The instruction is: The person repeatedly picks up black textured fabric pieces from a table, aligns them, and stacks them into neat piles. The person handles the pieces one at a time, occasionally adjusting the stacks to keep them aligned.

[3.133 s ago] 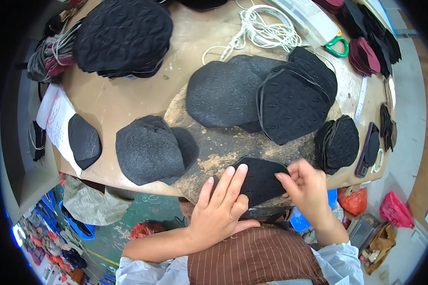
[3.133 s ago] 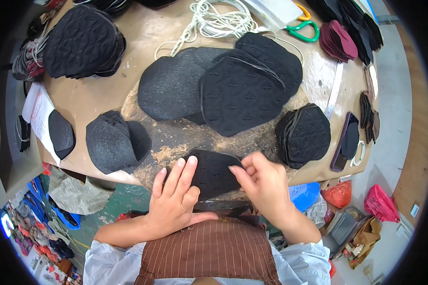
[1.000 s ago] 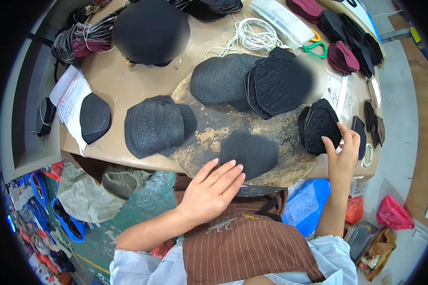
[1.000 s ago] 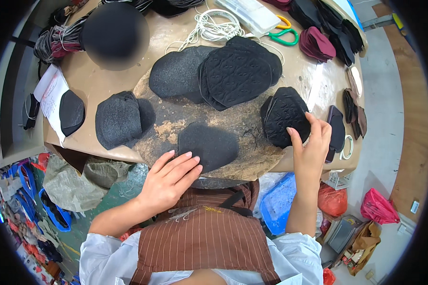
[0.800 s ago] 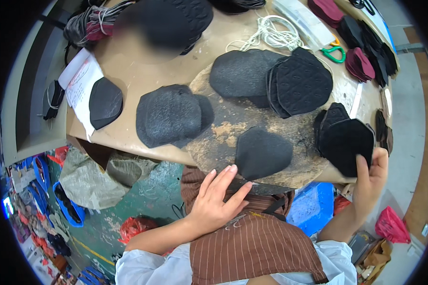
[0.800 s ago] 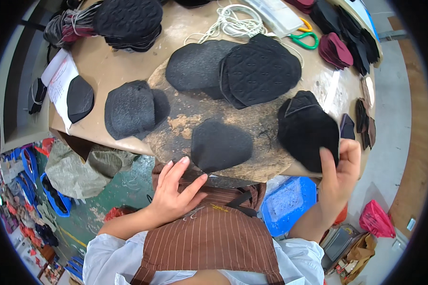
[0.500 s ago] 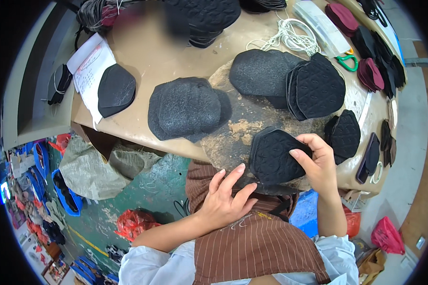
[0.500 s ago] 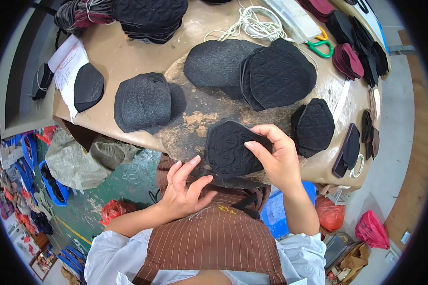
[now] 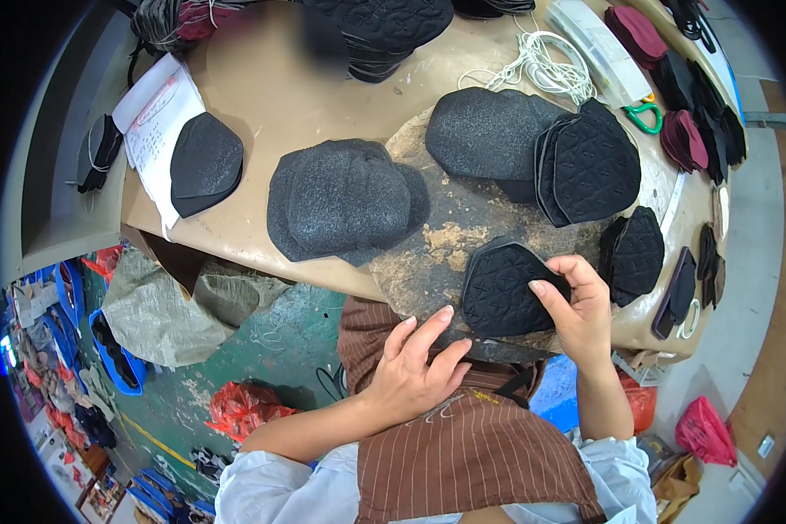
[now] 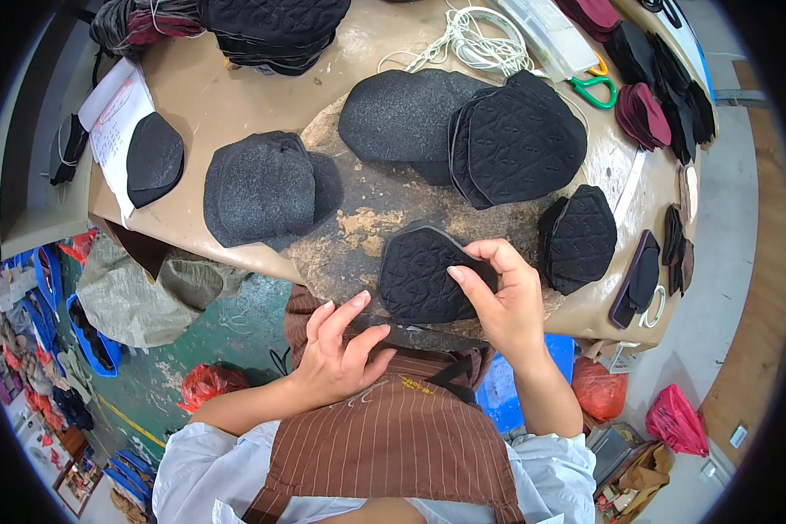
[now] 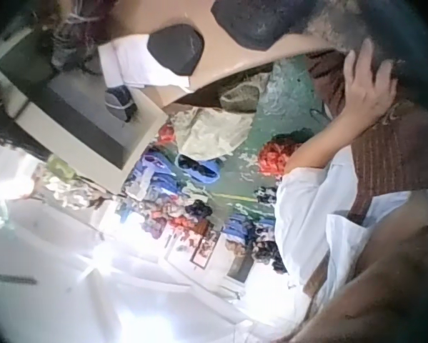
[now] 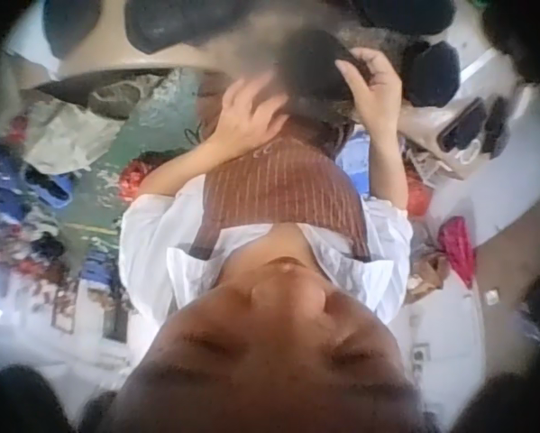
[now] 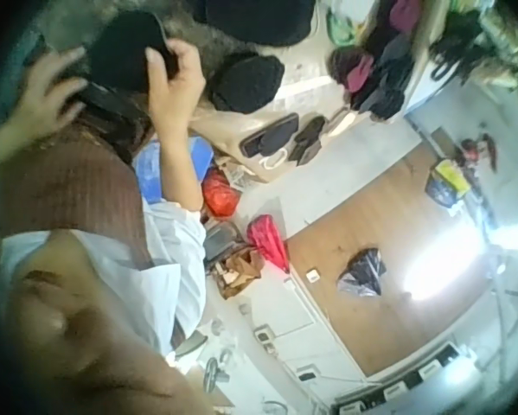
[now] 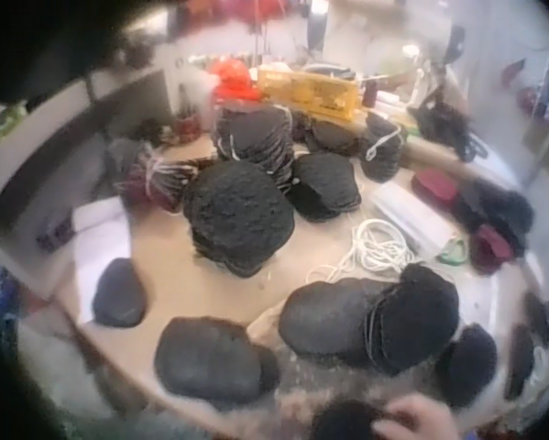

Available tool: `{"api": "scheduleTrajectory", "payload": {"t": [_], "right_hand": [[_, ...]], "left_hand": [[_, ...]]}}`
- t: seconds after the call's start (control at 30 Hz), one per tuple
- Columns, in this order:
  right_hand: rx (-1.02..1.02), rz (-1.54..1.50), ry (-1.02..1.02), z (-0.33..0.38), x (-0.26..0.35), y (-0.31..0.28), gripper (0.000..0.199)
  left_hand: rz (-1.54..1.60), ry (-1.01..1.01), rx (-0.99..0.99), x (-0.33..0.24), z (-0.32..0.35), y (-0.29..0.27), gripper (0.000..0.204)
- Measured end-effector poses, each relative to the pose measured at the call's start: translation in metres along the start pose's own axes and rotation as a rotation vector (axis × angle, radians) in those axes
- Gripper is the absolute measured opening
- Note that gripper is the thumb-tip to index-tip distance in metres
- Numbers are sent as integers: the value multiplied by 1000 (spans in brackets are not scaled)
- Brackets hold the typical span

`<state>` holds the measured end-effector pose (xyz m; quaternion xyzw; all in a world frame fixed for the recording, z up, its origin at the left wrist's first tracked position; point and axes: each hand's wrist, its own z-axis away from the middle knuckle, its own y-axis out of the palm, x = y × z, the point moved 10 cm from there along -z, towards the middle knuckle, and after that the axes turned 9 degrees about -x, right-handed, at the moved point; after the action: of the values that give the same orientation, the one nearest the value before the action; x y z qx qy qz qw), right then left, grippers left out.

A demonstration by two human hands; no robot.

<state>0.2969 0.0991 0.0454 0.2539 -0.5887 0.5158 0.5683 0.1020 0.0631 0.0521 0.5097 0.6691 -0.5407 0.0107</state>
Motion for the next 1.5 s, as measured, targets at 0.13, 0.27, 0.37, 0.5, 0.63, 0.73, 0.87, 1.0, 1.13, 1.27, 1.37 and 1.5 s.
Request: {"api": "scheduleTrajectory", "payload": {"t": [0.13,0.27,0.37,0.5,0.63,0.73,0.87,1.0,1.13,1.27,1.37,1.5], "right_hand": [[-13,34,-19,1,5,0,16],[-42,38,2,2,0,-4,16],[-55,19,29,1,-2,-3,17],[-43,8,76,-2,-8,-2,18],[-22,24,78,-4,-7,-1,19],[-25,56,60,-5,-7,-1,19],[-15,336,-237,3,33,0,22],[-75,334,-171,13,31,-18,16],[-66,382,219,5,-11,-25,16],[-51,350,-51,9,17,-26,18],[-121,132,-348,12,62,-45,21],[-389,-172,-211,-23,81,-84,29]], "left_hand": [[-7,-5,-3,1,-2,-1,55],[-132,-10,34,-2,-7,2,59],[-190,20,50,-3,-6,6,66],[-227,58,45,-6,-8,5,68],[-235,114,87,-8,-11,5,66],[-176,186,231,-10,-33,8,58],[-47,195,372,-7,-53,18,53],[-17,144,359,-9,-60,20,54],[-6,116,438,-12,-81,32,53],[118,57,287,-5,-92,9,52],[238,97,-114,5,-67,-38,57],[187,40,-116,1,-57,-31,50]]}}
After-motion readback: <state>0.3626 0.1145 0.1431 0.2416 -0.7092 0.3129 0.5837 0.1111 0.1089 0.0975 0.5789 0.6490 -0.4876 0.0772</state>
